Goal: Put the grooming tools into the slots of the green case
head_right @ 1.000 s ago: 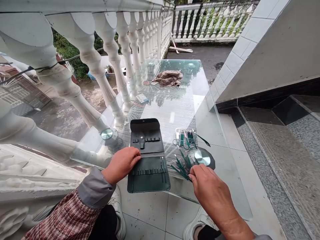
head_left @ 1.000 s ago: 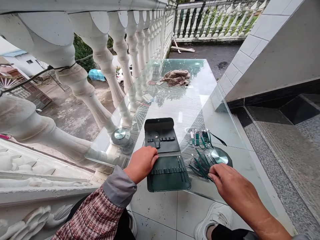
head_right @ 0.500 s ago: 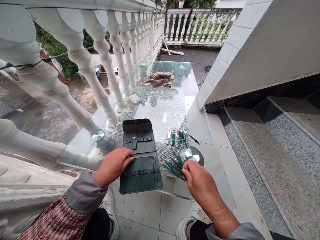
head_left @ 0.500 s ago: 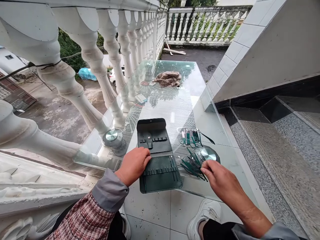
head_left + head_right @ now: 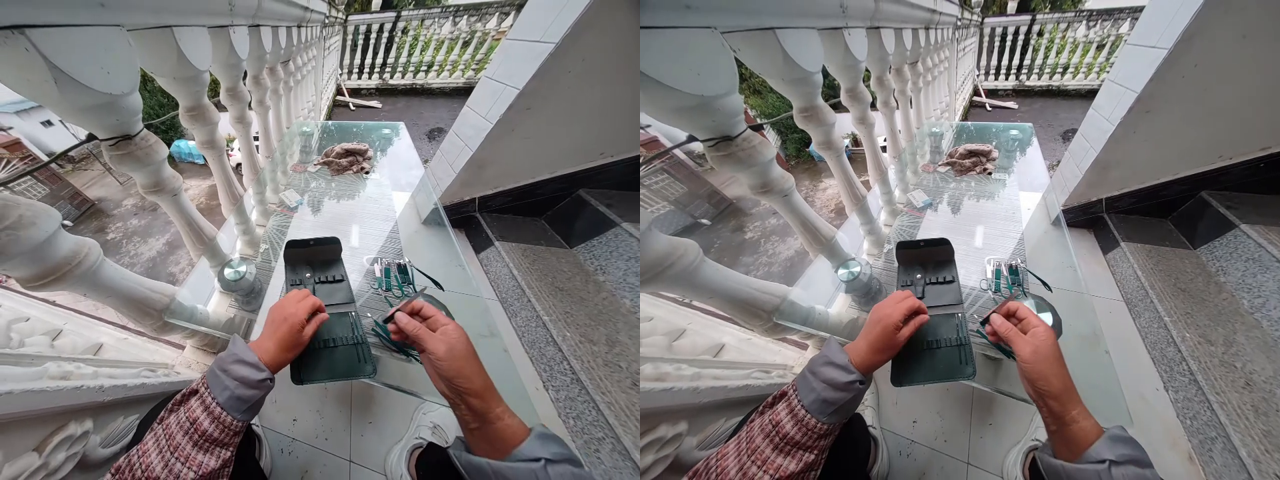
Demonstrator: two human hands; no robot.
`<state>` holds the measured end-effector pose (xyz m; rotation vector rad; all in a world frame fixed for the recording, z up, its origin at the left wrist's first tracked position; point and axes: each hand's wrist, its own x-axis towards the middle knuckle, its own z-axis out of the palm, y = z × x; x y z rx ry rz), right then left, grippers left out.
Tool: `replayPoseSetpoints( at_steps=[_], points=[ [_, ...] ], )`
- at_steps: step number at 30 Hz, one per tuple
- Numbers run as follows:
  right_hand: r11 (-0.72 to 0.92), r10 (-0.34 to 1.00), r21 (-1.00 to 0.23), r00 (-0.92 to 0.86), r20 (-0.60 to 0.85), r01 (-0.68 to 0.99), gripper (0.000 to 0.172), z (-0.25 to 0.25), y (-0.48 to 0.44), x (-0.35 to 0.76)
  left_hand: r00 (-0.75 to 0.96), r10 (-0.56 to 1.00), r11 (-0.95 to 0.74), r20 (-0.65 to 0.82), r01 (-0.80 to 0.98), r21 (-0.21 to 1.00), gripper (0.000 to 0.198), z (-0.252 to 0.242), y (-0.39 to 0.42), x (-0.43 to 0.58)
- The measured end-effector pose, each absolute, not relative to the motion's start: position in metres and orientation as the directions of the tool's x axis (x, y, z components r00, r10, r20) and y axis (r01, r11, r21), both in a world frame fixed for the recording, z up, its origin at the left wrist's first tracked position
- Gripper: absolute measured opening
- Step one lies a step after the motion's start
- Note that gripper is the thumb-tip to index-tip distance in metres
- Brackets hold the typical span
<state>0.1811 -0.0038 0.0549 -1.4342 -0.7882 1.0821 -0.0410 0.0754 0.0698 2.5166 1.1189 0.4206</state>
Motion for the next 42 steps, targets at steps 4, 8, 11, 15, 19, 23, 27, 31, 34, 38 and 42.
replayPoseSetpoints(
  at_steps=[4,8,11,15,19,23,27,31,34,38,42],
  points=[
    [-0.143,0.973,-0.987,0.172,-0.154,-0.072,0.025,0.060,0.008,0.150,0.734,0.660,-0.691,0.159,0.511,0.511,0.016,0.070,0.070,-0.037],
    [-0.139,0.989,-0.988,0.047,-0.142,-0.060,0.020,0.063,0.016,0.128,0.757,0.632,-0.708,0.166,0.476,0.522,0.017,0.070,0.069,-0.040],
    [-0.138,0.990,-0.989,0.009,-0.138,-0.049,0.019,0.066,0.019,0.119,0.741,0.640,-0.719,0.203,0.484,0.499,0.023,0.071,0.069,-0.045],
    [-0.085,0.993,-0.995,0.082,-0.090,-0.060,0.019,0.068,0.023,0.116,0.718,0.663,-0.712,0.211,0.519,0.472,0.022,0.075,0.068,-0.050],
    [-0.063,0.982,-0.991,0.168,-0.082,-0.118,0.022,0.066,0.025,0.116,0.732,0.657,-0.723,0.182,0.544,0.425,0.020,0.075,0.066,-0.053],
    [-0.065,0.968,-0.984,0.229,-0.102,-0.166,0.025,0.066,0.031,0.124,0.711,0.688,-0.693,0.143,0.585,0.421,0.019,0.071,0.070,-0.056],
    [-0.069,0.915,-0.981,0.380,-0.134,-0.179,0.036,0.061,0.040,0.139,0.634,0.773,-0.605,0.029,0.722,0.337,0.018,0.067,0.076,-0.060],
    [-0.134,0.925,-0.985,0.342,-0.164,-0.111,0.042,0.055,0.043,0.139,0.564,0.822,-0.532,-0.083,0.811,0.243,0.014,0.066,0.080,-0.063],
    [-0.162,0.951,-0.986,0.260,-0.168,-0.043,0.040,0.052,0.043,0.125,0.549,0.829,-0.521,-0.105,0.827,0.211,0.012,0.065,0.080,-0.062],
    [-0.167,0.971,-0.984,0.185,-0.153,0.063,0.034,0.045,0.044,0.104,0.551,0.828,-0.526,-0.102,0.827,0.196,0.009,0.062,0.080,-0.063],
    [-0.134,0.982,-0.971,0.156,-0.103,0.200,0.028,0.037,0.049,0.093,0.565,0.821,-0.544,-0.080,0.818,0.187,0.008,0.058,0.079,-0.065]
  ],
)
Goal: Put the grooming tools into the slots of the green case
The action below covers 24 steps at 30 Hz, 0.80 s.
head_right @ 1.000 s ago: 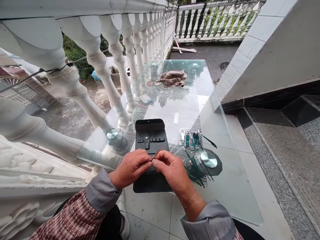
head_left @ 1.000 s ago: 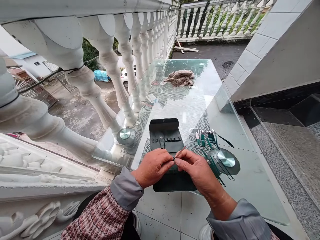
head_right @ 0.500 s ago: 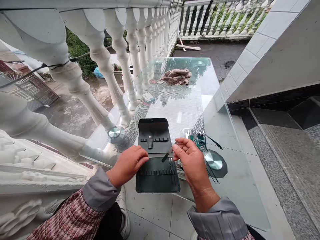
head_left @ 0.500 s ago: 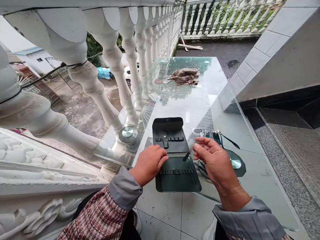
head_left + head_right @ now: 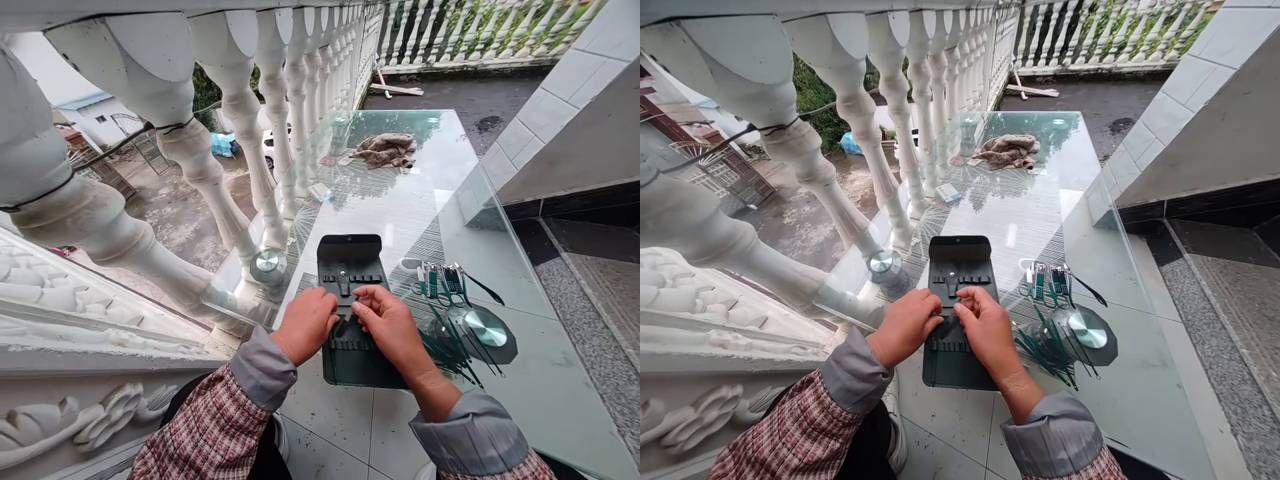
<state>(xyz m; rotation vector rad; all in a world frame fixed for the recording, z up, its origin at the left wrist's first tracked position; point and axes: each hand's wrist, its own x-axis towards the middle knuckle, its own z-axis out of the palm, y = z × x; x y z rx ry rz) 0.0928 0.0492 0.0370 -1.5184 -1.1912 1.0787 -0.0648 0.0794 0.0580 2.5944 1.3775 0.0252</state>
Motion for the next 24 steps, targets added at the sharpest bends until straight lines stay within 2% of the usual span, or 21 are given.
replayPoseSetpoints(
  at_steps=[5,14,20,24],
  points=[
    [-0.115,0.990,-0.934,0.121,-0.078,0.339,0.026,0.0338,0.0555,0.0915,0.580,0.812,-0.560,-0.067,0.806,0.189,0.008,0.0553,0.0791,-0.0661],
    [-0.012,0.999,-0.888,0.048,0.012,0.461,0.023,0.0354,0.0564,0.0881,0.568,0.817,-0.543,-0.103,0.817,0.193,0.010,0.0552,0.0806,-0.0651],
    [0.122,0.992,-0.776,-0.059,0.109,0.618,0.025,0.0340,0.0576,0.0854,0.567,0.814,-0.539,-0.125,0.818,0.199,0.011,0.0555,0.0823,-0.0637],
    [0.185,0.983,-0.726,-0.113,0.148,0.662,0.025,0.0324,0.0589,0.0857,0.564,0.816,-0.532,-0.127,0.819,0.215,0.011,0.0553,0.0842,-0.0642]
  ],
)
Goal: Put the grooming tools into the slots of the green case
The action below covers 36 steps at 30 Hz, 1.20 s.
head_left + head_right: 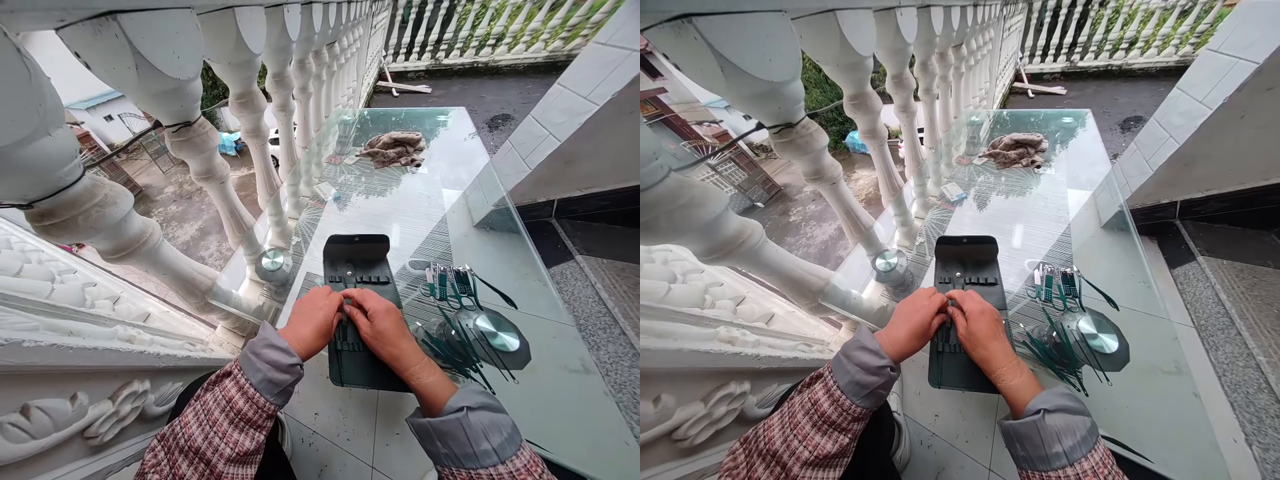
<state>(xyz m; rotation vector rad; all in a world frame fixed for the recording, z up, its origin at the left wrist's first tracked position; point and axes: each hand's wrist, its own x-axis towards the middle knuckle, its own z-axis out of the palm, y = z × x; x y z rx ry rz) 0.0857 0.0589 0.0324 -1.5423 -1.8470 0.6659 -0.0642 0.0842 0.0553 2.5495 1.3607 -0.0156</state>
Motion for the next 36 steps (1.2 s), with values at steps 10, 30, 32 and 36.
replayPoseSetpoints(
  at_steps=[10,30,32,36],
  points=[
    [0.182,0.983,-0.729,-0.104,0.151,0.659,0.024,0.031,0.061,0.086,0.554,0.825,-0.516,-0.110,0.819,0.251,0.006,0.052,0.090,-0.069],
    [0.187,0.981,-0.666,-0.169,0.092,0.722,0.019,0.035,0.058,0.084,0.547,0.831,-0.492,-0.104,0.809,0.320,0.004,0.053,0.093,-0.069],
    [0.227,0.972,-0.668,-0.206,0.112,0.709,0.020,0.035,0.055,0.085,0.550,0.829,-0.495,-0.102,0.805,0.326,0.003,0.053,0.092,-0.070],
    [0.298,0.953,-0.660,-0.256,0.162,0.690,0.024,0.033,0.050,0.086,0.566,0.818,-0.509,-0.100,0.794,0.332,0.003,0.054,0.091,-0.072]
  ],
)
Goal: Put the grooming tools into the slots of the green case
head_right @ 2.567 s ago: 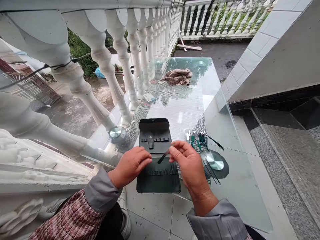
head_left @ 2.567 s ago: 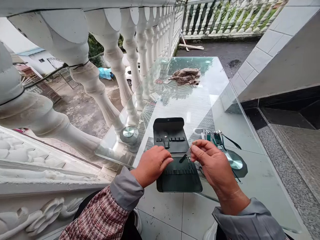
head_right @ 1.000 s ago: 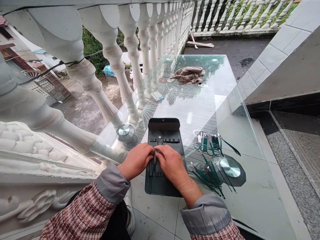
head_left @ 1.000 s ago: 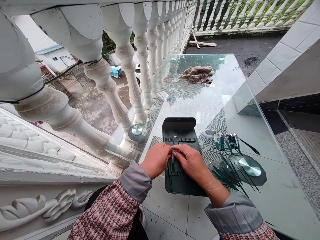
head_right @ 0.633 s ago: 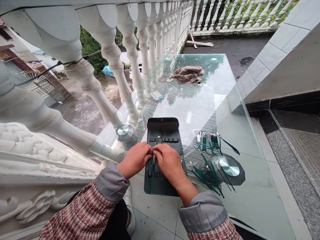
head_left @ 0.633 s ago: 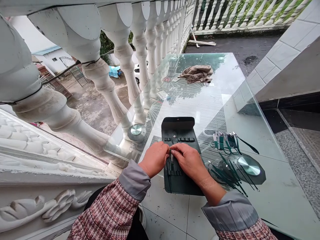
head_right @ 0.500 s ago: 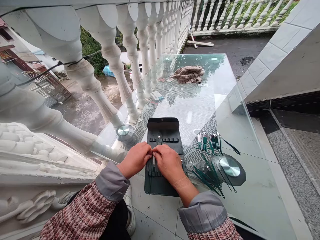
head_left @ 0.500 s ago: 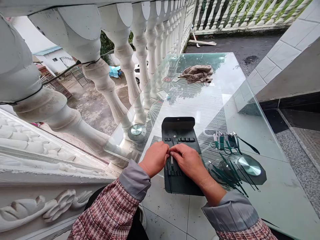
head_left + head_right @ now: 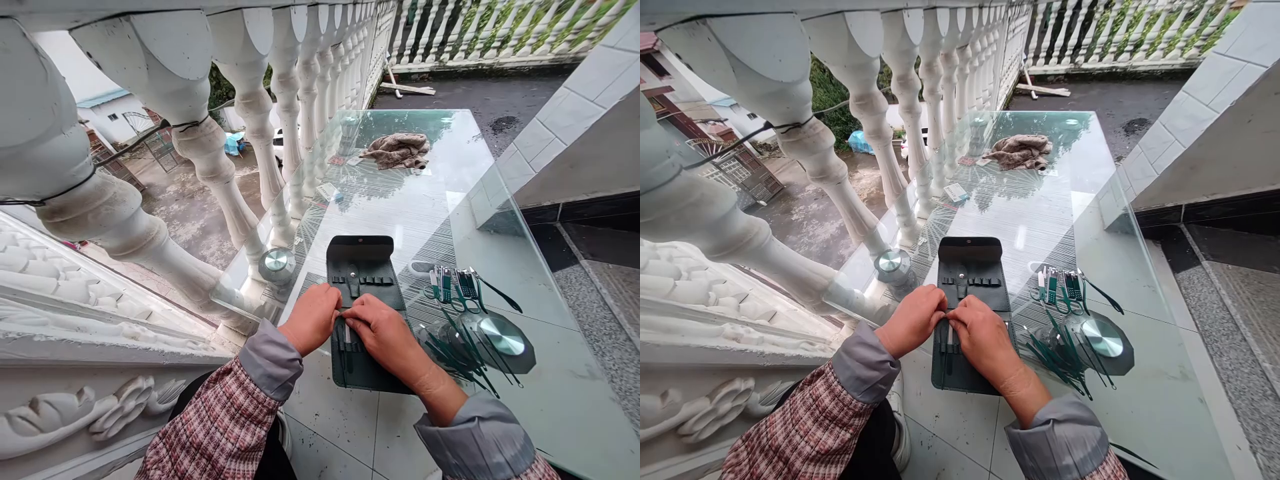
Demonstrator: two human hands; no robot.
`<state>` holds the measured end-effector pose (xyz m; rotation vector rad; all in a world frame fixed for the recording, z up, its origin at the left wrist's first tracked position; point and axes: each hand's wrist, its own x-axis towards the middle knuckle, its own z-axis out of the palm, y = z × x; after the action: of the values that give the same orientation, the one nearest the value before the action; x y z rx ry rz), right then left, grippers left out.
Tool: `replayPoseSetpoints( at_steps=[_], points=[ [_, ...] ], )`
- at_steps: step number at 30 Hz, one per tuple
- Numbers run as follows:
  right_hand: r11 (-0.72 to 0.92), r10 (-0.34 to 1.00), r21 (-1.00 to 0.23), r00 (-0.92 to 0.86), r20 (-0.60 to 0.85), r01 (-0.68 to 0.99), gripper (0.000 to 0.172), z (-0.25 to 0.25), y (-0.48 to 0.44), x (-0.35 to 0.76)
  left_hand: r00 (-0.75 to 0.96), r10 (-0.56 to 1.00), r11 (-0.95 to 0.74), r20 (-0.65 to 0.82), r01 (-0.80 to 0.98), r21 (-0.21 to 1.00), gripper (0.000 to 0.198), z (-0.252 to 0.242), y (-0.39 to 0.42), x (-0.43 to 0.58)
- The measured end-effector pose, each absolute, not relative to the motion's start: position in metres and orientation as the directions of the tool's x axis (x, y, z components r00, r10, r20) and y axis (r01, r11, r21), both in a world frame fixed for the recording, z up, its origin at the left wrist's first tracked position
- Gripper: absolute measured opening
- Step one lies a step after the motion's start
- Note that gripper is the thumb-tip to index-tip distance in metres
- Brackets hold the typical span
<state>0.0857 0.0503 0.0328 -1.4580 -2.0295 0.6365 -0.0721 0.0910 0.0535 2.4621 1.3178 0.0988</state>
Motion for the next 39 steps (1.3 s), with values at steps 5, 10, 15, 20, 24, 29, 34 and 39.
replayPoseSetpoints(
  at_steps=[5,10,15,20,24,29,34,39],
  points=[
    [0.358,0.933,-0.606,-0.291,0.211,0.710,0.027,0.031,0.045,0.085,0.576,0.811,-0.521,-0.101,0.791,0.322,0.006,0.055,0.089,-0.074],
    [0.412,0.909,-0.638,-0.245,0.338,0.650,0.031,0.033,0.036,0.085,0.569,0.818,-0.518,-0.085,0.793,0.322,0.010,0.058,0.089,-0.071],
    [0.338,0.924,-0.693,-0.083,0.374,0.636,0.025,0.045,0.026,0.111,0.570,0.819,-0.527,-0.072,0.795,0.301,0.011,0.061,0.091,-0.067],
    [-0.052,0.866,-0.810,0.431,0.255,0.584,0.018,0.064,0.015,0.176,0.568,0.819,-0.536,-0.082,0.808,0.242,0.013,0.064,0.091,-0.063],
    [-0.269,0.774,-0.817,0.620,0.132,0.510,0.027,0.073,0.002,0.215,0.557,0.824,-0.527,-0.103,0.820,0.221,0.016,0.064,0.091,-0.061],
    [-0.356,0.793,-0.735,0.602,0.088,0.577,0.035,0.072,-0.014,0.231,0.560,0.821,-0.535,-0.108,0.822,0.193,0.017,0.066,0.091,-0.058],
    [-0.248,0.882,-0.621,0.438,0.173,0.743,0.033,0.060,-0.024,0.234,0.566,0.818,-0.543,-0.100,0.819,0.186,0.018,0.067,0.091,-0.056],
    [-0.169,0.956,-0.470,0.260,0.135,0.866,0.022,0.042,-0.031,0.226,0.553,0.824,-0.531,-0.121,0.829,0.172,0.019,0.066,0.093,-0.052]
  ],
)
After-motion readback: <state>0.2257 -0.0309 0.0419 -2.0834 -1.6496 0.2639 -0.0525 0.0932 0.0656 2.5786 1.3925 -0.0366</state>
